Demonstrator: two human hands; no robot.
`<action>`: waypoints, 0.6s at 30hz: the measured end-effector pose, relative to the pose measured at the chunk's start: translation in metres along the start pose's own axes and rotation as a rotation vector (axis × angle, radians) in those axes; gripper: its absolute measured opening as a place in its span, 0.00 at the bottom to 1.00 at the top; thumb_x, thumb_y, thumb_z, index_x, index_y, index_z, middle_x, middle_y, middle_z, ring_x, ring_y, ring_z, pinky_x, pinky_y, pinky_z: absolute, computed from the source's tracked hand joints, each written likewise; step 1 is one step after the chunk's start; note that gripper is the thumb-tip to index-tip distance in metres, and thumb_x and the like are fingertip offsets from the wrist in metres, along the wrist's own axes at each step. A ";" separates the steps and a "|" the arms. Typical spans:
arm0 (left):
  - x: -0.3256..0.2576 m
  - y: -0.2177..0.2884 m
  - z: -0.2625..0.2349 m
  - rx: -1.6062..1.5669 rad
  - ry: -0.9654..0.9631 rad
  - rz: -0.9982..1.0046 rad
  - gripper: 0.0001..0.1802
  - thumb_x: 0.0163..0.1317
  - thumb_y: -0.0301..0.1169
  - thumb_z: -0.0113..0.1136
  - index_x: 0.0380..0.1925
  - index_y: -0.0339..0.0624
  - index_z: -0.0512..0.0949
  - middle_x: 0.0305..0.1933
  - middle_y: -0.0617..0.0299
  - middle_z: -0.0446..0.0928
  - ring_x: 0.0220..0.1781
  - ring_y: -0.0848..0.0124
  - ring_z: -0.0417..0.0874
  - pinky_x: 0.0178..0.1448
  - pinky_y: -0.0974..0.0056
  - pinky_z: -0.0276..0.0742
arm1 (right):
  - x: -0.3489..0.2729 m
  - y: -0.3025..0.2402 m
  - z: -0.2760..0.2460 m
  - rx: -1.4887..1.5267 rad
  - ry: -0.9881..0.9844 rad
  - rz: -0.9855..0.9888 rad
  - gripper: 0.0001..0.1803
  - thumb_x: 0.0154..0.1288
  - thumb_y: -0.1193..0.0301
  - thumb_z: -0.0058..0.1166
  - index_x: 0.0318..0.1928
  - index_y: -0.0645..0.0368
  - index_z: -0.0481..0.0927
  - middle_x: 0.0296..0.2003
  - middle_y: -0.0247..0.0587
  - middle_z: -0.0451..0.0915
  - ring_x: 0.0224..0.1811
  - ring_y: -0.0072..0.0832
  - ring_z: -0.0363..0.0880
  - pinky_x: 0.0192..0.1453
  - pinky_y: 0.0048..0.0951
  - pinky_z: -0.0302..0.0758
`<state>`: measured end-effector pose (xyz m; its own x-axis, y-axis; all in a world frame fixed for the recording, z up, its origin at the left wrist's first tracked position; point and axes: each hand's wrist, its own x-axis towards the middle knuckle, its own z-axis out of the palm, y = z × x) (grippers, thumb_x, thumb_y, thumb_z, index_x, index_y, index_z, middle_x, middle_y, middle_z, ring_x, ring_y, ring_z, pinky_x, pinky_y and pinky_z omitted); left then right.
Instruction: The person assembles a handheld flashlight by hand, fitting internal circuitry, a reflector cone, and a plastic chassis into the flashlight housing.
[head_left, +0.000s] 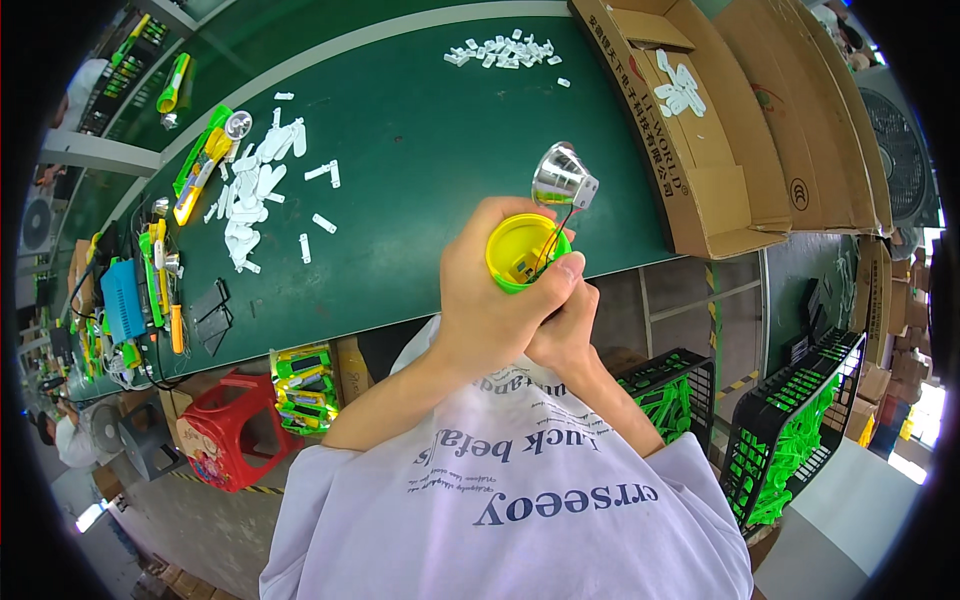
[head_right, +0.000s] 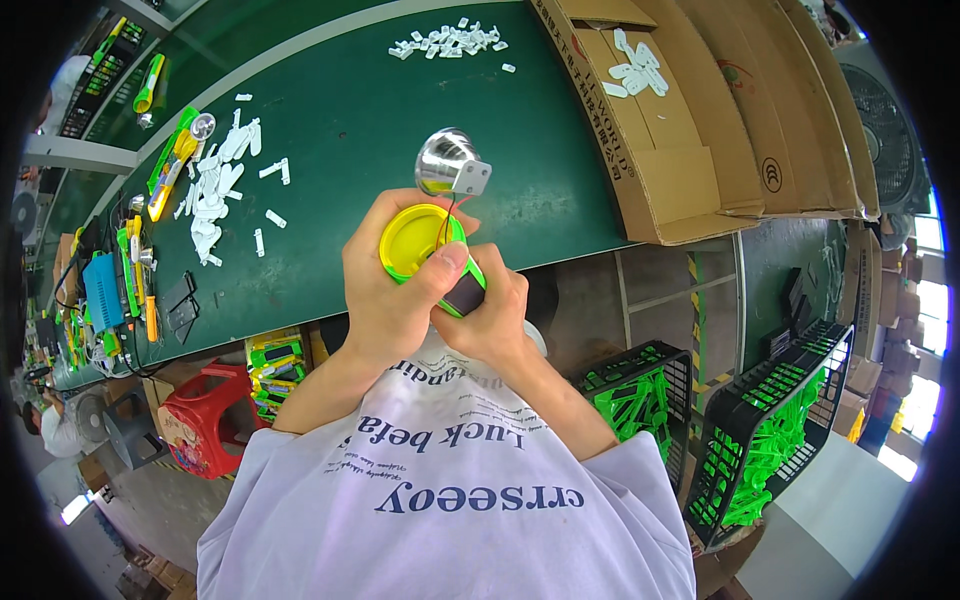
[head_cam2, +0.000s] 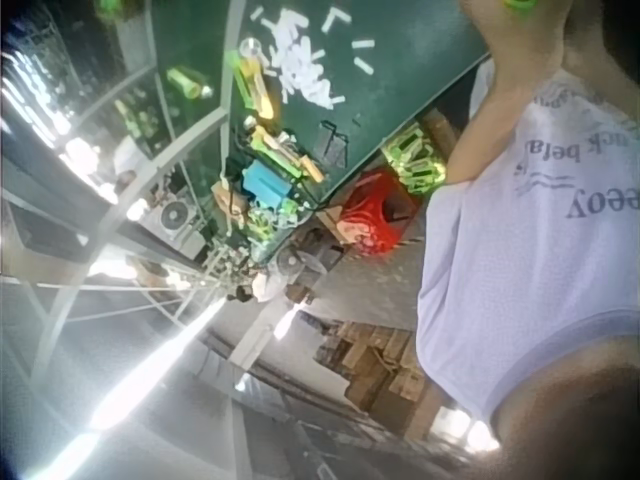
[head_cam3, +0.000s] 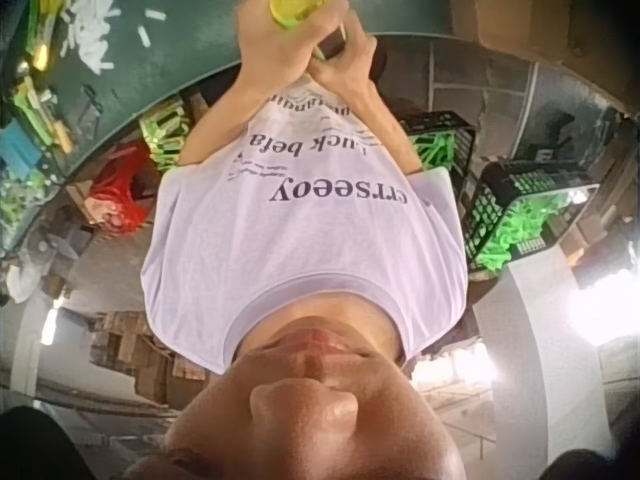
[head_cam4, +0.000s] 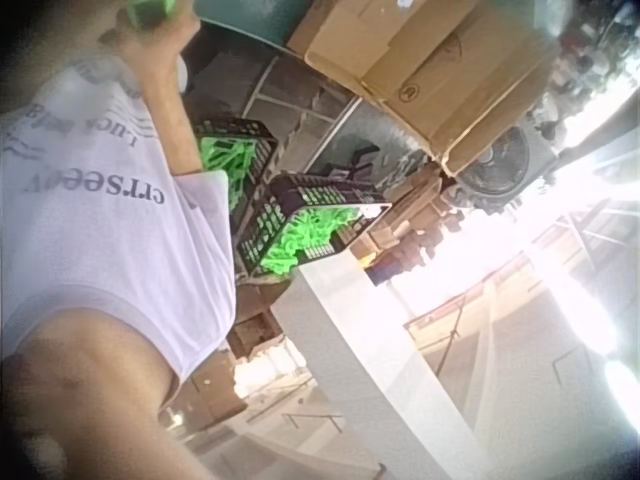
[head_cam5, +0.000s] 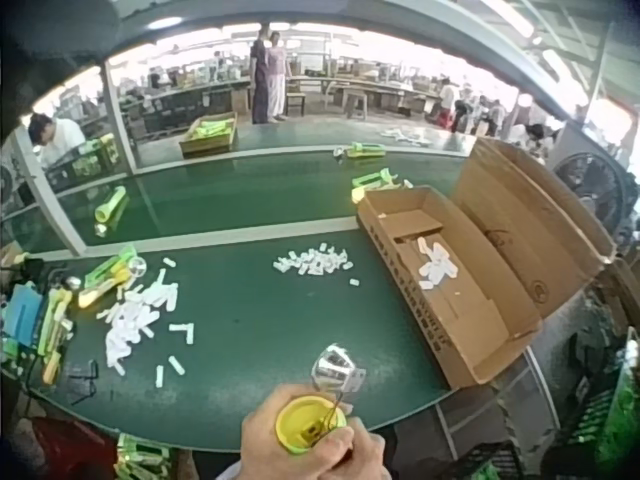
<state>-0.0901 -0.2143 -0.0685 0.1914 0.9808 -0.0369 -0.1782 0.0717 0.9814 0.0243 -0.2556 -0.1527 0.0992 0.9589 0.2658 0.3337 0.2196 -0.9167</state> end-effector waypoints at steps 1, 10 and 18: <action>0.000 0.000 0.000 0.000 -0.001 -0.001 0.19 0.56 0.29 0.63 0.46 0.34 0.73 0.42 0.52 0.82 0.44 0.71 0.82 0.50 0.65 0.78 | 0.000 -0.001 0.000 -0.002 -0.004 0.005 0.23 0.45 0.72 0.71 0.39 0.58 0.71 0.25 0.43 0.81 0.24 0.35 0.83 0.31 0.29 0.76; 0.003 0.005 -0.007 -0.075 -0.070 0.030 0.18 0.55 0.28 0.68 0.44 0.34 0.75 0.39 0.56 0.82 0.39 0.74 0.82 0.45 0.67 0.79 | 0.004 -0.003 -0.005 -0.298 0.159 -0.192 0.23 0.37 0.73 0.73 0.36 0.57 0.74 0.24 0.42 0.79 0.23 0.37 0.81 0.27 0.31 0.76; -0.007 0.012 -0.008 -0.049 -0.008 -0.046 0.16 0.57 0.28 0.60 0.46 0.33 0.75 0.40 0.54 0.81 0.45 0.70 0.83 0.52 0.65 0.78 | 0.008 0.001 -0.005 -0.366 0.241 -0.322 0.23 0.30 0.77 0.67 0.34 0.58 0.74 0.22 0.39 0.74 0.21 0.34 0.76 0.23 0.30 0.71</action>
<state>-0.1009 -0.2192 -0.0581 0.2082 0.9748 -0.0800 -0.2160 0.1256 0.9683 0.0304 -0.2487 -0.1500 0.1357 0.7755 0.6166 0.6828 0.3778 -0.6253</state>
